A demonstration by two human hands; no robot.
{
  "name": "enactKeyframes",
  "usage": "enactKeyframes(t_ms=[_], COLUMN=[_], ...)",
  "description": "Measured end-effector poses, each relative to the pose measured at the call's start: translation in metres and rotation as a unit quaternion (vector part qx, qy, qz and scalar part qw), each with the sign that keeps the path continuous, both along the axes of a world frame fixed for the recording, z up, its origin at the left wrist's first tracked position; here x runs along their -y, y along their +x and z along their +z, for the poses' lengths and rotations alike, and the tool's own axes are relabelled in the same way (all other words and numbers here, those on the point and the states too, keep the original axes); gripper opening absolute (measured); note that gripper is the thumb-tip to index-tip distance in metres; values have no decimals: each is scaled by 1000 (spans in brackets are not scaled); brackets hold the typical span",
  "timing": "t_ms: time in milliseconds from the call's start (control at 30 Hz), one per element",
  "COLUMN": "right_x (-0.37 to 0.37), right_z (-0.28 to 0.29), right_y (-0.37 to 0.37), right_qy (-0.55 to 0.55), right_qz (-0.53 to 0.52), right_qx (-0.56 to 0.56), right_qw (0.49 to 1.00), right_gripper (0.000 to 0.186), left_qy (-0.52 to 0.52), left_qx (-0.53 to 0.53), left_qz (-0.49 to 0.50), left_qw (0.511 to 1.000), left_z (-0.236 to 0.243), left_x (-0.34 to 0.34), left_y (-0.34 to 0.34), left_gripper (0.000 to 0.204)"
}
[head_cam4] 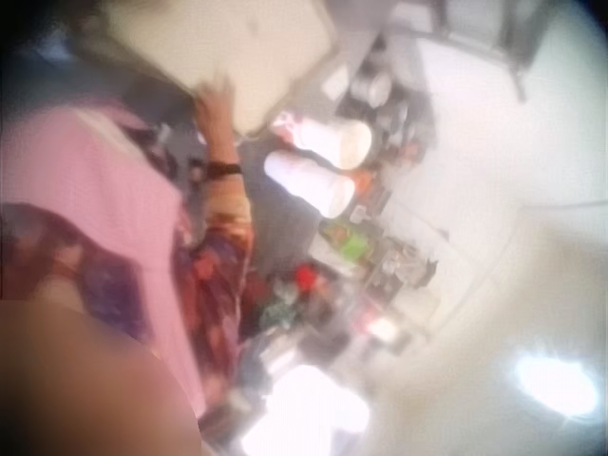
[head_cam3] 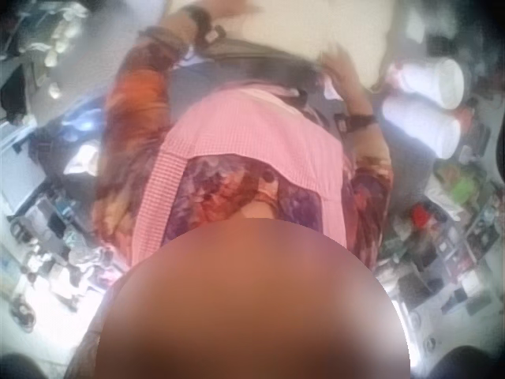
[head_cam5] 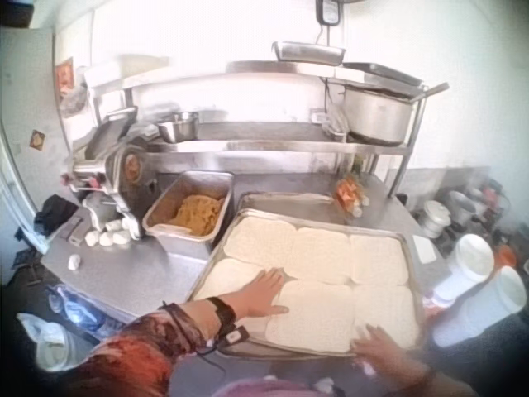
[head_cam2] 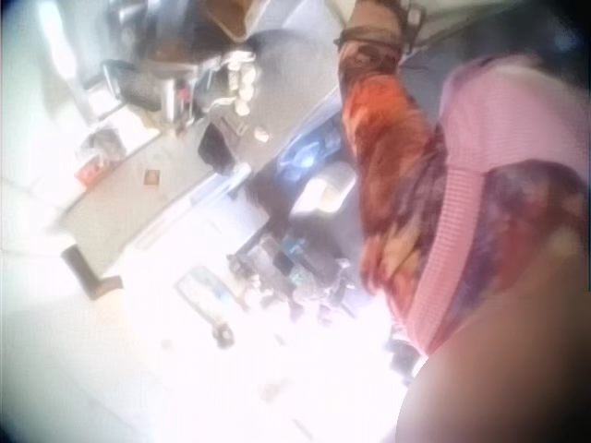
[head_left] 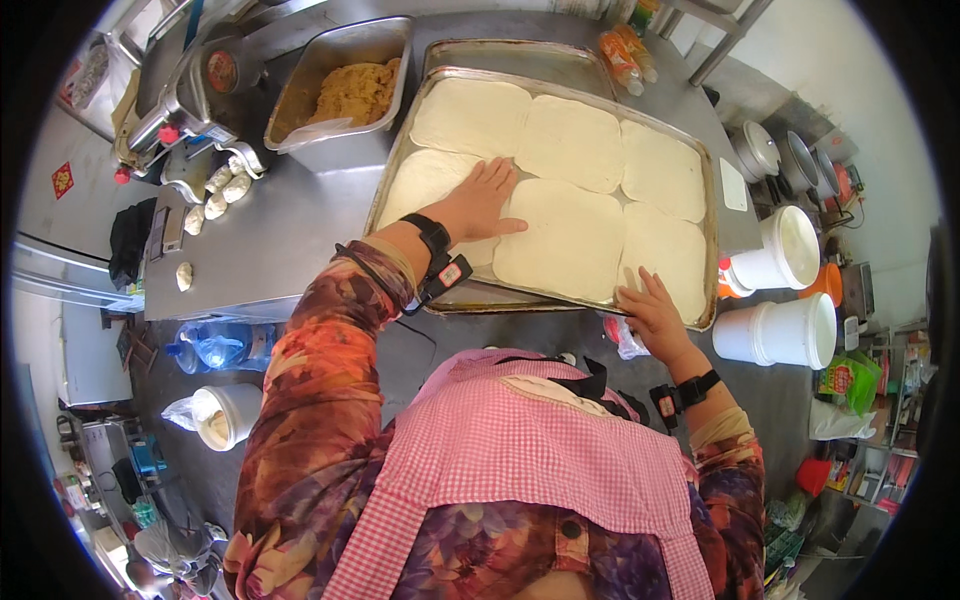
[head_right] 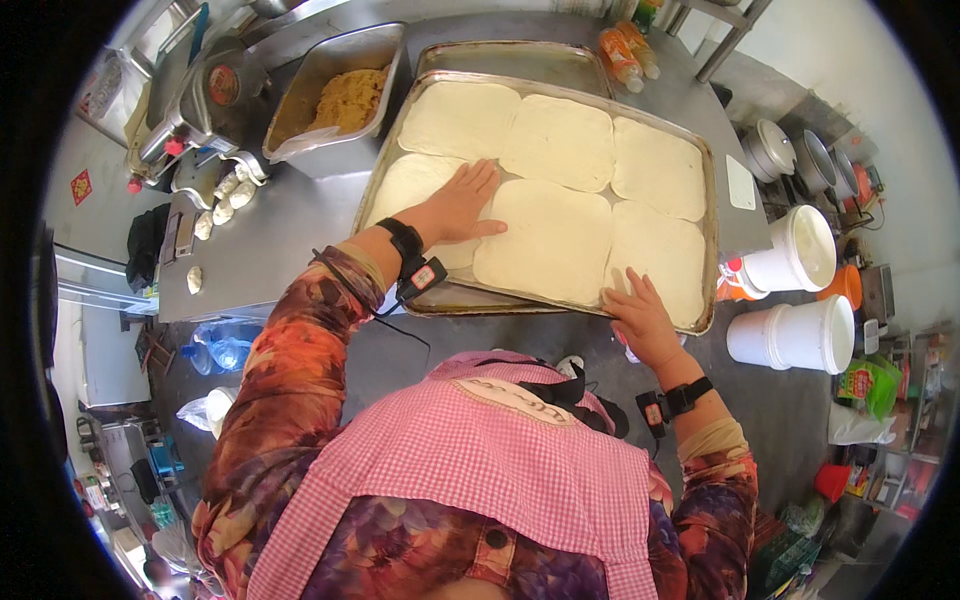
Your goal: The person wipes a metal tray, then uses a dough sheeter to flatten dough balls into sheets. They arrange the sheets on the tray and place it into an oven. Later, they remove a tray of baked flatbreads from the oven and continue preparing more dough sheets.
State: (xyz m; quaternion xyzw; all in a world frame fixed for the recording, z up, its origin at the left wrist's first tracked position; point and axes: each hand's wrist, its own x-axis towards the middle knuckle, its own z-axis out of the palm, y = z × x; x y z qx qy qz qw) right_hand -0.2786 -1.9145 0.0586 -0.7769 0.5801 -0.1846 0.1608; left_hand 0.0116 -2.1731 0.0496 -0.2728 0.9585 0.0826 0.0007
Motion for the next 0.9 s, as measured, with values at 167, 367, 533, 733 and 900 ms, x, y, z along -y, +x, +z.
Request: enactKeyframes(t_ms=[167,367,533,733,900], right_x=[-4,-7,-7,-6,-6], right_z=[-3,-7,-5,-2,-1], right_y=[0,1,2,3,1], right_qy=[0,5,23,25,35], right_qz=[-16,-42,-58,-57,-43], right_qx=[10,32,26,17,29], right_qw=[1000,999,998,998,998], right_gripper=[34,29,28,26,28], left_qy=[-103,-158,-207,-194,45], left_qx=[-106,-132,-37,-41,-108], left_qz=[170,181,141,141,4], left_qw=[974,962,967,970,993], left_z=[7,-1,3,4,9], left_x=[53,78,91,88,28], left_y=[50,94,92,98,42], left_gripper=[29,13,10,17,62])
